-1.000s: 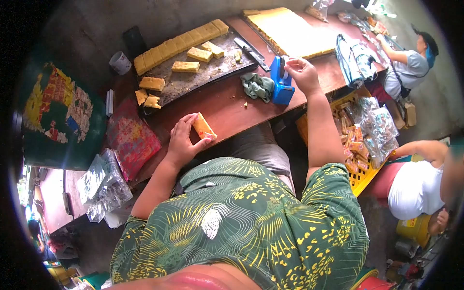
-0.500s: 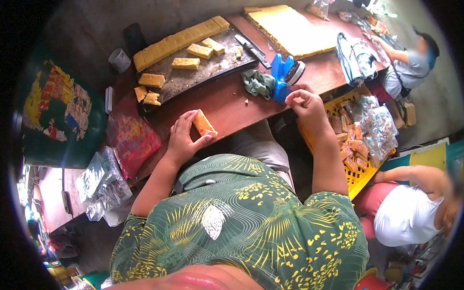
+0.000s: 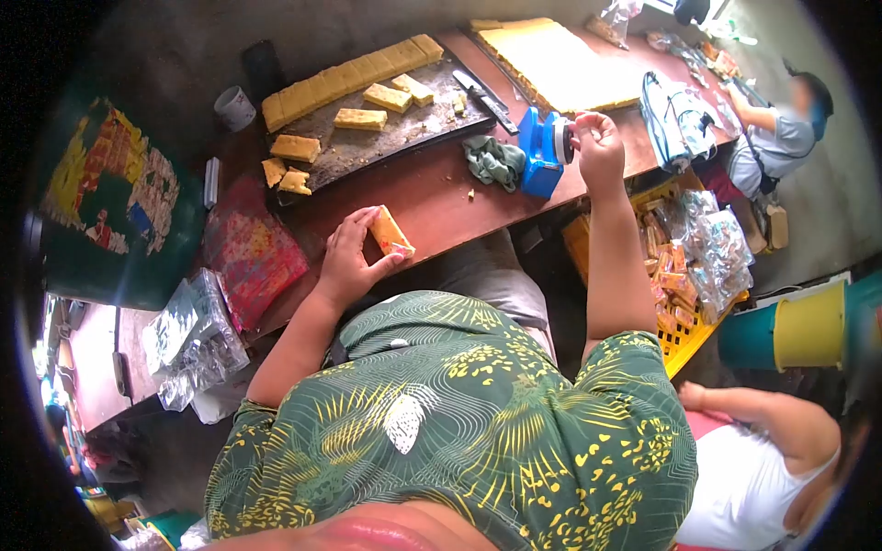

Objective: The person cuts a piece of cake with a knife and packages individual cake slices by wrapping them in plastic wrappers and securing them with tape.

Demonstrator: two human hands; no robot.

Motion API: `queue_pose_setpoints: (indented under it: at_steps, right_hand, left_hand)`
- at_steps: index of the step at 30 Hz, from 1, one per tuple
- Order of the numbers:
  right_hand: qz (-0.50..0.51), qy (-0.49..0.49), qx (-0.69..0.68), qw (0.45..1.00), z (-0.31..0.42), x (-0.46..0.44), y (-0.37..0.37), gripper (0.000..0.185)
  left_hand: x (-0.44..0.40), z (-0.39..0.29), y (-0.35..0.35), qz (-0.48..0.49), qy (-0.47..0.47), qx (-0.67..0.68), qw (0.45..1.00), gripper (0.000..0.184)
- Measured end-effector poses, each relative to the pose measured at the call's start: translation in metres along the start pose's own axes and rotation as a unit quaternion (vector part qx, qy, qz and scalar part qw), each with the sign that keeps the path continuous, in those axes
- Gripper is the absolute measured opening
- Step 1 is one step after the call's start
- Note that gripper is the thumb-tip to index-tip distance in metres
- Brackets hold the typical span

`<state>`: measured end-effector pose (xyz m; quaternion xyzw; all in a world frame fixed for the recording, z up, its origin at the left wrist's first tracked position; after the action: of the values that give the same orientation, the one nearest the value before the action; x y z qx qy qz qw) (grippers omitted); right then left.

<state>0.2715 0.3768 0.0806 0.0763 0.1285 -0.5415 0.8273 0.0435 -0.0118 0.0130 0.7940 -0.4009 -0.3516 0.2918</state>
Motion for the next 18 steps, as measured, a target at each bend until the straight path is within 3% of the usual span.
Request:
queue_pose_setpoints:
  at_steps: [12, 18]
  right_hand:
    - [-0.077, -0.079, -0.081, 0.991, 0.000, -0.044, -0.020, 0.014]
    - [-0.066, -0.022, -0.096, 0.993, -0.008, -0.063, -0.022, 0.012]
  left_hand:
    - [-0.002, -0.004, 0.004, -0.013, -0.013, -0.001, 1.000, 0.084]
    - [0.000, -0.003, 0.003, -0.007, -0.010, 0.006, 1.000, 0.085]
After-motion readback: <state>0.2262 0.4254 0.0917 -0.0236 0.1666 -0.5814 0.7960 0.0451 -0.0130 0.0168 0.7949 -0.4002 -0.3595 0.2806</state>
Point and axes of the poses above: each hand's wrist, its own x-axis away from the middle knuckle, its own y-axis out of the back of the hand, z = x × y, the point moved 7 cm from there along -x, towards the middle knuckle, and after that the axes turned 2 degrees about x, right-handed, at the moved point
